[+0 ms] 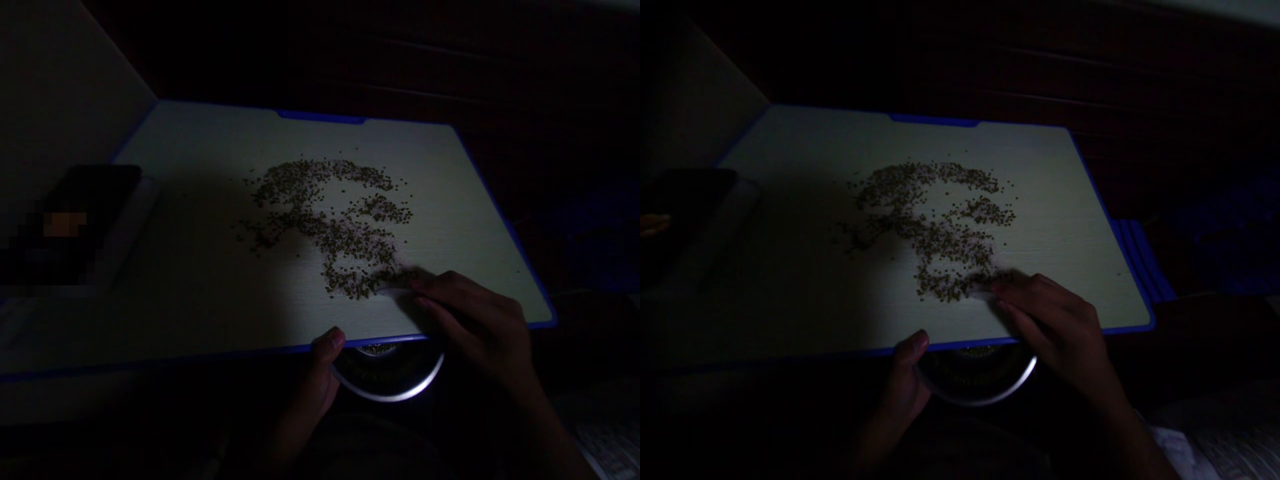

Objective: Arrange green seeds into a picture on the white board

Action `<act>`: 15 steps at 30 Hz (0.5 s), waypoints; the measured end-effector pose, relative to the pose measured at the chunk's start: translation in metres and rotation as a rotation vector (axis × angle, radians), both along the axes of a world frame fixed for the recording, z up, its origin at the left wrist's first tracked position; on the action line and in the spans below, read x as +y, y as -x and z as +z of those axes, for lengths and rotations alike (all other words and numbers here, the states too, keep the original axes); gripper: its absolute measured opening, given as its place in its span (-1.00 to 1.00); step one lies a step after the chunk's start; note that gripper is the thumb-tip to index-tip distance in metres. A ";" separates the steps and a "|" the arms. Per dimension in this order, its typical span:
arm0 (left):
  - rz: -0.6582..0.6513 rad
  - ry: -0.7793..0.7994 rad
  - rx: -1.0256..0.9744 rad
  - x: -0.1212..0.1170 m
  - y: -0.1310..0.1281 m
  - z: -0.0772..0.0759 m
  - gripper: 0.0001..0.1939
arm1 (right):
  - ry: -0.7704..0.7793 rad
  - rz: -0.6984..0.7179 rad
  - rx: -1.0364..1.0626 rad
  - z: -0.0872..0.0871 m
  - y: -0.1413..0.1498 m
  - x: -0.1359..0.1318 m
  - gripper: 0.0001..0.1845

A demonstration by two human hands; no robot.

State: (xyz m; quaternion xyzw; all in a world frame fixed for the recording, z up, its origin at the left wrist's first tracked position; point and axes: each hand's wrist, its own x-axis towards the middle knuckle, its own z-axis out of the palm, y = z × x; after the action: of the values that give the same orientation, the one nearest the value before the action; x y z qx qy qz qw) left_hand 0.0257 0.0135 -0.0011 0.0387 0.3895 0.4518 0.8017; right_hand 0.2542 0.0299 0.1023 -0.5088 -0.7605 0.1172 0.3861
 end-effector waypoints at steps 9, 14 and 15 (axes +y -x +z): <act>-0.059 0.029 -0.023 -0.007 0.011 -0.030 -0.39 | 0.034 0.039 0.032 0.002 -0.002 -0.002 -0.69; -0.071 -0.016 -0.069 -0.009 0.017 -0.040 -0.47 | -0.001 0.087 -0.008 0.001 -0.004 0.000 -0.69; -0.080 -0.036 -0.097 -0.009 0.017 -0.041 -0.49 | -0.001 0.104 -0.021 0.001 -0.004 0.001 -0.69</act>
State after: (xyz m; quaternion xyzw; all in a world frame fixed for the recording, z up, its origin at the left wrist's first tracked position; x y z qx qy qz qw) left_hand 0.0087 0.0042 -0.0418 0.0467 0.3401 0.4279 0.8361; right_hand 0.2585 0.0305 0.1032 -0.4696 -0.7900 0.1316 0.3717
